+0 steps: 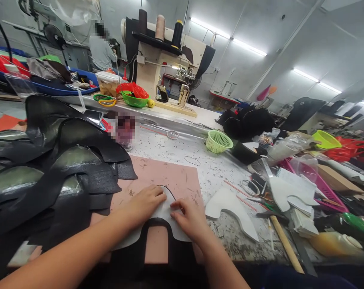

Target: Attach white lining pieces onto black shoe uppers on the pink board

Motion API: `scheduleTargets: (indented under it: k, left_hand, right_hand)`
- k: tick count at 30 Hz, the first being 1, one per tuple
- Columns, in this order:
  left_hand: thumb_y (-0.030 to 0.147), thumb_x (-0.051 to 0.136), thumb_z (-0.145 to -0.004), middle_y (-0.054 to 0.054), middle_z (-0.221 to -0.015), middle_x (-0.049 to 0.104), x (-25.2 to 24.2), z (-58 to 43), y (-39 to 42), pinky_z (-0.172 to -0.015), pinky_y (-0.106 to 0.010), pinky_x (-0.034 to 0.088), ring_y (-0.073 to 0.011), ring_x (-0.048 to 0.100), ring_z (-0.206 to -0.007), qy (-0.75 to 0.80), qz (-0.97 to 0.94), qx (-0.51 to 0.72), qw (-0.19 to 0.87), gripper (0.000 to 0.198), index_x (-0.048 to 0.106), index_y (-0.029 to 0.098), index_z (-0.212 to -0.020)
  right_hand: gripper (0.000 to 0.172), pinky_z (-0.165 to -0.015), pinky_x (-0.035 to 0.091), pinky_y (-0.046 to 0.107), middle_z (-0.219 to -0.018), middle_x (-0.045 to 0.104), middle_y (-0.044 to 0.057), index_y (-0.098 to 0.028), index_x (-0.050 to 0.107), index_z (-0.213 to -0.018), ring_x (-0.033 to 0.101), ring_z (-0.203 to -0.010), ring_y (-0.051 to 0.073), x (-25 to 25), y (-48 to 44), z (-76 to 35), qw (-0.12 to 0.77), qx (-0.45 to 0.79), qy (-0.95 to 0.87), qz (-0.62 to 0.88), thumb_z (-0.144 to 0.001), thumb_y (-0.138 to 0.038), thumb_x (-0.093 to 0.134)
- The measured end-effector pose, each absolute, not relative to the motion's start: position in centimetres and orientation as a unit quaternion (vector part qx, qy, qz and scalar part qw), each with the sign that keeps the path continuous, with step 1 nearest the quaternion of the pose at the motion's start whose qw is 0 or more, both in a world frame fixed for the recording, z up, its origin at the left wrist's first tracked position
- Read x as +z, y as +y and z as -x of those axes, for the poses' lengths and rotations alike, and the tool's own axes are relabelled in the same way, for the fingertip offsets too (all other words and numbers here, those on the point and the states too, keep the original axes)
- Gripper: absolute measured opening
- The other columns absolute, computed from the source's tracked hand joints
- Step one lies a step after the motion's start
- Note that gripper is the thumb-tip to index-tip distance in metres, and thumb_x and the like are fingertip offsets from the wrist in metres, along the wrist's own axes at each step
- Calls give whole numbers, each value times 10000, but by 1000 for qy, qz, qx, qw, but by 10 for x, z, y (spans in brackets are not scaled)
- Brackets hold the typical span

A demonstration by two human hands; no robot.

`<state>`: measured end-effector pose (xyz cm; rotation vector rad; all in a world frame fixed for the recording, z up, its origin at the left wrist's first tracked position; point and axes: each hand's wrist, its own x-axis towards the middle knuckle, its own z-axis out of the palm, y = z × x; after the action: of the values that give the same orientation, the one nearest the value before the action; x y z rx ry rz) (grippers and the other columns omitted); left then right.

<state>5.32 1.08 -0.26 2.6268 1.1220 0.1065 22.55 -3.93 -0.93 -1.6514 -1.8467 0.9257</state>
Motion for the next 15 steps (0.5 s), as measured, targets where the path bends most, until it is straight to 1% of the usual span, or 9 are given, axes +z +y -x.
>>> scheduleTargets:
  k: [3,6,9,12,15]
  left_hand:
    - [96,399,-824,-75,-1172,541,-16,-49,11,-935,-371,362,-228,450,-1112,383,-915,55,115,345,560,220,-1103]
    - [197,432,-850,-85,-1252,496,-23,-46,11,-978,-401,318,-255,412,-1167,380,-918,52,102,332,535,238,-1163]
    - [285,453,-848,-80,-1298,460,-24,-45,12,-999,-418,281,-265,385,-1196,370,-922,55,97,350,516,278,-1192]
    - [301,435,-851,-70,-1341,418,-24,-43,10,-1020,-406,248,-254,331,-1244,361,-926,52,98,378,483,292,-1226]
    - [316,412,-856,-102,-1392,332,-27,-41,7,-1037,-407,211,-259,267,-1283,351,-930,37,103,443,403,242,-1292]
  right_hand:
    - [115,-647,454,297,-756,641,30,-181,617,-794,569,-677,169,-14,-65,-240,275,370,-609,645,-704,-201,549]
    - [98,-639,462,293,-722,652,36,-183,620,-750,584,-667,173,-16,-81,-245,304,372,-572,665,-713,-234,545]
    - [97,-637,458,290,-705,650,35,-190,621,-731,586,-659,175,-16,-87,-243,299,336,-585,675,-730,-237,535]
    - [102,-625,444,290,-719,633,44,-191,609,-738,575,-665,178,-11,-91,-242,241,256,-638,685,-753,-198,508]
    - [117,-609,436,310,-770,614,64,-198,595,-734,567,-711,206,0,-92,-247,127,164,-689,694,-759,-160,488]
